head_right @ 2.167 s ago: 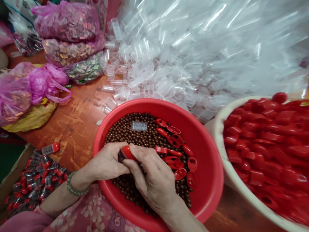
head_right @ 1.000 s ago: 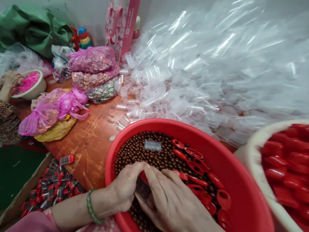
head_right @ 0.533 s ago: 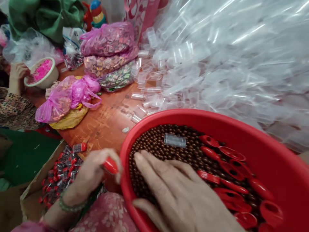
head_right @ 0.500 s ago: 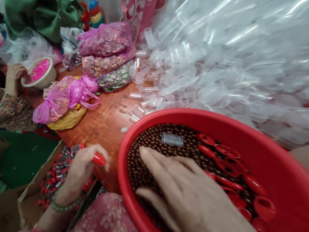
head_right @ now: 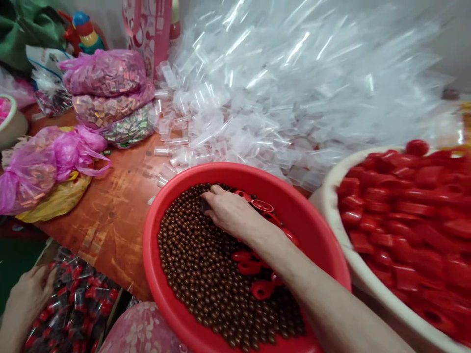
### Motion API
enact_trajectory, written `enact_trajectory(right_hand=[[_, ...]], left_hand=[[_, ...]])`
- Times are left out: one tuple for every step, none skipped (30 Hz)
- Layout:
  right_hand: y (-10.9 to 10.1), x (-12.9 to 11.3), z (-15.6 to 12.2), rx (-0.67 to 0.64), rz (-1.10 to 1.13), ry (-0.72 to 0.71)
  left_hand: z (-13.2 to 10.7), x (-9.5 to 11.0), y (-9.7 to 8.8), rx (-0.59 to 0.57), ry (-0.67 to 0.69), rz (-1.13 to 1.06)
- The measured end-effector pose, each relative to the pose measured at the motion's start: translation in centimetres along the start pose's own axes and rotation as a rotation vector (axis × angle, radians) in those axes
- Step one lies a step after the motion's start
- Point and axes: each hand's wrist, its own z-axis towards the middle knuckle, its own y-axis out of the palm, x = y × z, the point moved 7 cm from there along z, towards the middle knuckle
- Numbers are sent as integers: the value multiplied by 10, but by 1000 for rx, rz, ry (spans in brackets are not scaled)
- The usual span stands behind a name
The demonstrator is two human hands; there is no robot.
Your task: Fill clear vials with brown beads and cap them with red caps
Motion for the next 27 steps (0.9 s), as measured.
enact_trajectory(right_hand=[[1, 1, 1, -16, -15, 9], [3, 3, 1, -30, -30, 17], [4, 5, 2, -43, -45, 25], [5, 7, 2, -55, -60, 32], [6, 9, 3, -66, -73, 37], [7, 9, 4, -76, -85, 40], [7, 9, 5, -84, -93, 38], [7, 6, 5, -90, -97, 29], [7, 2, 5, -95, -97, 11], [7, -4, 5, -100, -91, -15], [7, -11, 4, -105, -79, -47], [8, -20, 3, -112, -60, -83], [10, -29, 1, -121, -33, -119], [12, -38, -2, -132, 0, -152], [15, -46, -5, -145, 40, -181], [19, -53, -8, -161, 86, -207], [22, -59, -10, -175, 137, -228], [26, -64, -13, -187, 195, -244], [28, -67, -15, -193, 255, -255], [30, -69, -16, -195, 318, -261], [31, -70, -18, -190, 381, -262], [31, -71, -19, -181, 444, -260], [30, -71, -20, -170, 505, -258], [28, -70, -21, -156, 564, -254], [26, -70, -22, -141, 621, -250], [23, -69, -24, -125, 671, -246], [19, -69, -26, -109, 712, -242]], left_hand=[[4, -1, -8, 33, -19, -5], [11, 5, -18, 80, -35, -33], [22, 19, -28, 129, -23, -100], [35, 39, -39, 190, 2, -206], [51, 66, -46, 201, 74, -306], [67, 99, -50, 194, 167, -384], [84, 134, -53, 183, 272, -431], [99, 170, -53, 147, 386, -432], [114, 201, -51, 122, 454, -429], [128, 229, -47, 101, 514, -426], [138, 255, -42, 69, 581, -421], [147, 275, -37, 43, 632, -412], [154, 291, -31, 14, 674, -402], [158, 302, -25, -15, 709, -392], [162, 310, -20, -41, 730, -383], [164, 314, -15, -64, 741, -375], [165, 316, -11, -82, 741, -370], [167, 317, -9, -96, 733, -367], [168, 317, -7, -107, 721, -367], [168, 317, -6, -117, 708, -372], [169, 317, -5, -127, 696, -379], [170, 318, -5, -137, 683, -390], [171, 319, -4, -146, 669, -404], [173, 321, -4, -154, 655, -420], [174, 322, -3, -159, 640, -441], [176, 323, -3, -163, 626, -465], [178, 324, -3, -165, 614, -495]])
